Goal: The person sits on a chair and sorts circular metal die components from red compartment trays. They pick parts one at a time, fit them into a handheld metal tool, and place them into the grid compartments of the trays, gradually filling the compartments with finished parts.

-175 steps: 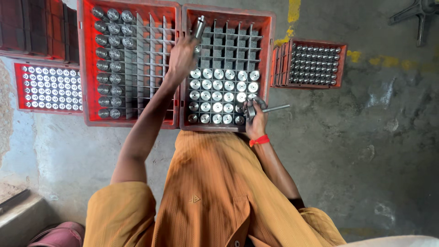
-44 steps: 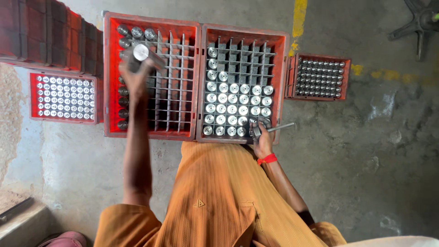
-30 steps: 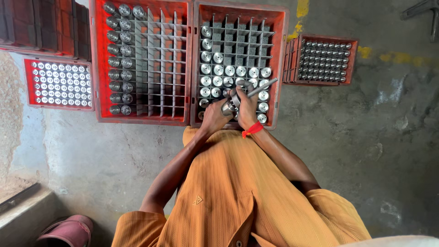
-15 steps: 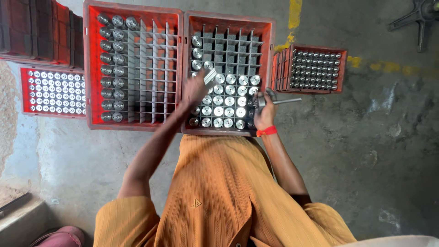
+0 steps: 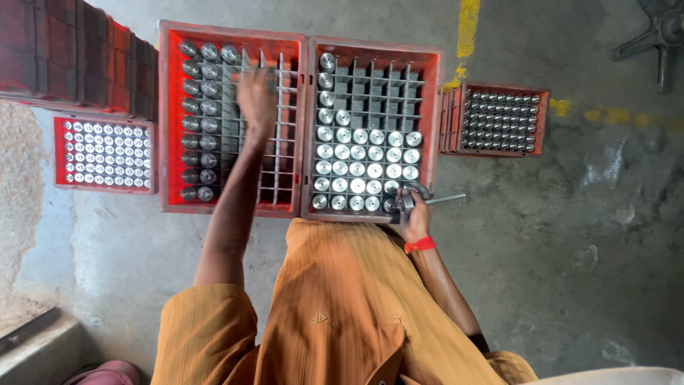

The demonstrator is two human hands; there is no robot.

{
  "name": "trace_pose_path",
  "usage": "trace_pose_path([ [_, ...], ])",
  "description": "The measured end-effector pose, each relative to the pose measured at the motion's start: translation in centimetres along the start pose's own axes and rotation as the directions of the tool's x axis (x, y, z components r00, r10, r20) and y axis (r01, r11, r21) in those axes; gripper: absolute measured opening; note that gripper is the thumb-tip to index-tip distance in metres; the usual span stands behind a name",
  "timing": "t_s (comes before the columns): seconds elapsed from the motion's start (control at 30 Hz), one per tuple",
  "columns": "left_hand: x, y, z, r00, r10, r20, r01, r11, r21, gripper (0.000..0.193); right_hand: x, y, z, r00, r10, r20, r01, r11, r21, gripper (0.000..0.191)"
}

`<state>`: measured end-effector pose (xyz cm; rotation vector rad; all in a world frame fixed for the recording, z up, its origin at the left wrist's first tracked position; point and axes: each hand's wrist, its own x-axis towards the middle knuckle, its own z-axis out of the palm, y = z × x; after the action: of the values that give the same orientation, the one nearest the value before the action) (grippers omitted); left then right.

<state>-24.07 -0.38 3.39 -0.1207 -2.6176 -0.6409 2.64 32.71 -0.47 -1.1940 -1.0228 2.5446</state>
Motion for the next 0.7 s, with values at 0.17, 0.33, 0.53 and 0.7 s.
trace_pose_path([
  [0.17,2.8,-6.4,-2.6,0.983,-0.183,0.031,0.171,0.956,0.239,0.063,-1.3,1.5,-0.9,0.999,-0.047,0.004,0.047,0.997,-0.064,0.011],
  [0.33,4.9,-7.3,-1.2,0.969,-0.212,0.123,0.18,0.956,0.23,0.052,-1.8,3.1,-0.5,0.999,-0.022,-0.041,0.02,0.999,-0.04,0.012],
  [0.53,5.5,-9.2,-4.0,0.985,-0.082,0.15,0.084,0.996,-0.006,0.051,-2.1,3.8,-1.7,0.995,-0.029,-0.094,0.025,0.999,-0.045,0.014],
  [0.7,0.9,-7.8,-7.7,0.994,-0.072,-0.079,0.002,0.753,-0.658,0.043,-1.5,3.9,-0.8,0.995,0.025,-0.099,-0.032,0.996,-0.079,0.014],
])
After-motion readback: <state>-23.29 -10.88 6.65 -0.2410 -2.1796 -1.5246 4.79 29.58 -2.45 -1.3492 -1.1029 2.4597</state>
